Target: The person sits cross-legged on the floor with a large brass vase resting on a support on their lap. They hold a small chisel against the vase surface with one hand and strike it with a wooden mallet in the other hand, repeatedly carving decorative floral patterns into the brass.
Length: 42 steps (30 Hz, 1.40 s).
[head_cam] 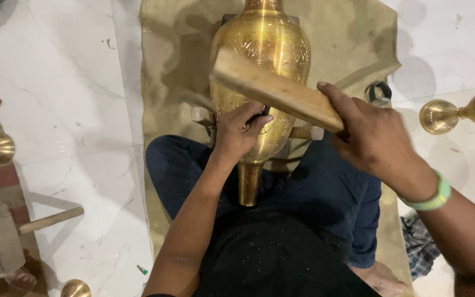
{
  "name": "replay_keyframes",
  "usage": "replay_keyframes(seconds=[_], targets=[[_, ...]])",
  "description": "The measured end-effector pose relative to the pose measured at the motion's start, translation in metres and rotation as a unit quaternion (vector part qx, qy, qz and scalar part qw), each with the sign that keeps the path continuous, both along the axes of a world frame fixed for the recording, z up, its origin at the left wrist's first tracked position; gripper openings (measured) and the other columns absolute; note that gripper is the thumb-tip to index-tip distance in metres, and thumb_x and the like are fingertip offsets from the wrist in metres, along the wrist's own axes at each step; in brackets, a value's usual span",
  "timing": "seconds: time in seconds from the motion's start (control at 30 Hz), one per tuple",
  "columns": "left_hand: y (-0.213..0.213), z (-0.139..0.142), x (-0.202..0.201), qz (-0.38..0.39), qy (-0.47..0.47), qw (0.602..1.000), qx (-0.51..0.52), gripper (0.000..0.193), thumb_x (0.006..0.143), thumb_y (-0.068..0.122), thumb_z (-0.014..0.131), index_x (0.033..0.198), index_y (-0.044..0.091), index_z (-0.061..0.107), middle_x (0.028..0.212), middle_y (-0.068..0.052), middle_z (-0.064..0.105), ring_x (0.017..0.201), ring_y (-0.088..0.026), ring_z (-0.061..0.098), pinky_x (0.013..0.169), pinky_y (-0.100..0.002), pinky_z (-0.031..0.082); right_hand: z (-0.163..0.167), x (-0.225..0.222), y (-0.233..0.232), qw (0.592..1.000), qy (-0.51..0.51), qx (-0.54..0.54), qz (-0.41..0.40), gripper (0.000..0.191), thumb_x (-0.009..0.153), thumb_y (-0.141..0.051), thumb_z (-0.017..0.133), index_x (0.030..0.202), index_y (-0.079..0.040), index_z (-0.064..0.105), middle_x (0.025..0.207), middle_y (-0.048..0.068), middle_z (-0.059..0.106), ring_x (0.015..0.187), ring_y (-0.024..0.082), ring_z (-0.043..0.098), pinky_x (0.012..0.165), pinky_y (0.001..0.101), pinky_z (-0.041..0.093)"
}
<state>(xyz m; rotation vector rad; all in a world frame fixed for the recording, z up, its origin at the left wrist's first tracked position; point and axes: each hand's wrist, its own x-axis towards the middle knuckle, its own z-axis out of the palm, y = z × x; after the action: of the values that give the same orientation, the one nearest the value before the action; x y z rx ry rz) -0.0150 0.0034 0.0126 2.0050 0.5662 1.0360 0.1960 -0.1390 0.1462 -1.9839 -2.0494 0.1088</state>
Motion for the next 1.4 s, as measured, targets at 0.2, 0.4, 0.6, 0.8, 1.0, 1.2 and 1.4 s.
replay_keyframes(seconds=[0.2, 0.4, 0.6, 0.8, 1.0, 1.2, 1.4], targets=[[0.001, -0.001, 0.001, 0.010, 0.049, 0.999, -0.019, 0.026, 0.092, 0.011, 0.083, 0.114, 0.006, 0.070, 0.091, -0.008, 0.076, 0.076, -0.014, 0.075, 0.064, -0.029, 0.058, -0.002, 0.004, -0.004, 0.999, 0.014, 0.028, 0.027, 0.080, 0.076, -0.002, 0.075, 0.150, -0.001, 0.045, 0.094, 0.016, 0.072, 0.062, 0.022, 0.065, 0.048, 0.0307, 0.051], [-0.001, 0.002, -0.001, 0.011, 0.028, 0.999, -0.036, 0.026, 0.092, 0.011, 0.084, 0.111, 0.004, 0.067, 0.088, -0.009, 0.073, 0.071, -0.016, 0.070, 0.065, -0.031, 0.056, -0.003, -0.002, -0.005, 0.999, 0.047, 0.018, -0.006, 0.080, 0.076, -0.008, 0.076, 0.149, -0.004, 0.046, 0.088, 0.014, 0.071, 0.063, 0.022, 0.066, 0.053, 0.0315, 0.054], [-0.002, 0.013, 0.003, 0.010, -0.017, 1.000, -0.004, 0.030, 0.093, 0.011, 0.079, 0.119, 0.004, 0.066, 0.099, -0.011, 0.074, 0.084, -0.018, 0.076, 0.072, -0.030, 0.060, 0.007, 0.003, -0.015, 0.995, 0.009, -0.051, -0.083, 0.080, 0.078, -0.005, 0.078, 0.152, -0.009, 0.047, 0.079, 0.013, 0.068, 0.060, 0.028, 0.065, 0.055, 0.0381, 0.055], [-0.004, 0.030, 0.004, 0.027, 0.055, 0.998, -0.017, 0.023, 0.091, 0.012, 0.084, 0.107, 0.005, 0.070, 0.090, -0.011, 0.075, 0.073, -0.018, 0.073, 0.066, -0.031, 0.057, 0.014, -0.010, -0.018, 0.996, 0.083, 0.009, -0.039, 0.084, 0.069, -0.008, 0.076, 0.148, -0.011, 0.047, 0.100, 0.016, 0.073, 0.073, 0.030, 0.071, 0.066, 0.0402, 0.060], [-0.009, 0.029, 0.003, 0.069, -0.023, 0.997, 0.017, 0.030, 0.092, 0.010, 0.081, 0.120, 0.007, 0.069, 0.105, -0.009, 0.077, 0.092, -0.017, 0.077, 0.081, -0.026, 0.063, -0.019, 0.008, -0.043, 0.939, 0.016, -0.230, -0.255, 0.085, 0.081, -0.019, 0.078, 0.158, -0.020, 0.041, 0.089, 0.014, 0.077, 0.073, 0.032, 0.075, 0.066, 0.0418, 0.061], [-0.034, -0.019, -0.068, 0.128, -0.138, 0.933, -0.305, 0.036, 0.101, 0.007, 0.068, 0.132, -0.005, 0.053, 0.110, -0.011, 0.074, 0.097, -0.014, 0.070, 0.086, -0.028, 0.059, -0.105, -0.009, -0.125, 0.890, 0.177, -0.101, -0.408, 0.081, 0.082, -0.040, 0.079, 0.149, -0.006, 0.046, 0.105, 0.030, 0.070, 0.091, 0.044, 0.072, 0.072, 0.0492, 0.058], [-0.075, -0.064, -0.109, 0.150, -0.043, 0.874, -0.459, 0.041, 0.096, 0.006, 0.063, 0.135, 0.000, 0.052, 0.100, -0.010, 0.073, 0.085, -0.012, 0.068, 0.075, -0.028, 0.057, -0.153, -0.056, -0.213, 0.797, 0.242, -0.176, -0.525, 0.046, 0.094, -0.037, 0.070, 0.125, -0.003, 0.064, 0.093, 0.026, 0.074, 0.084, 0.034, 0.074, 0.078, 0.0445, 0.057]])
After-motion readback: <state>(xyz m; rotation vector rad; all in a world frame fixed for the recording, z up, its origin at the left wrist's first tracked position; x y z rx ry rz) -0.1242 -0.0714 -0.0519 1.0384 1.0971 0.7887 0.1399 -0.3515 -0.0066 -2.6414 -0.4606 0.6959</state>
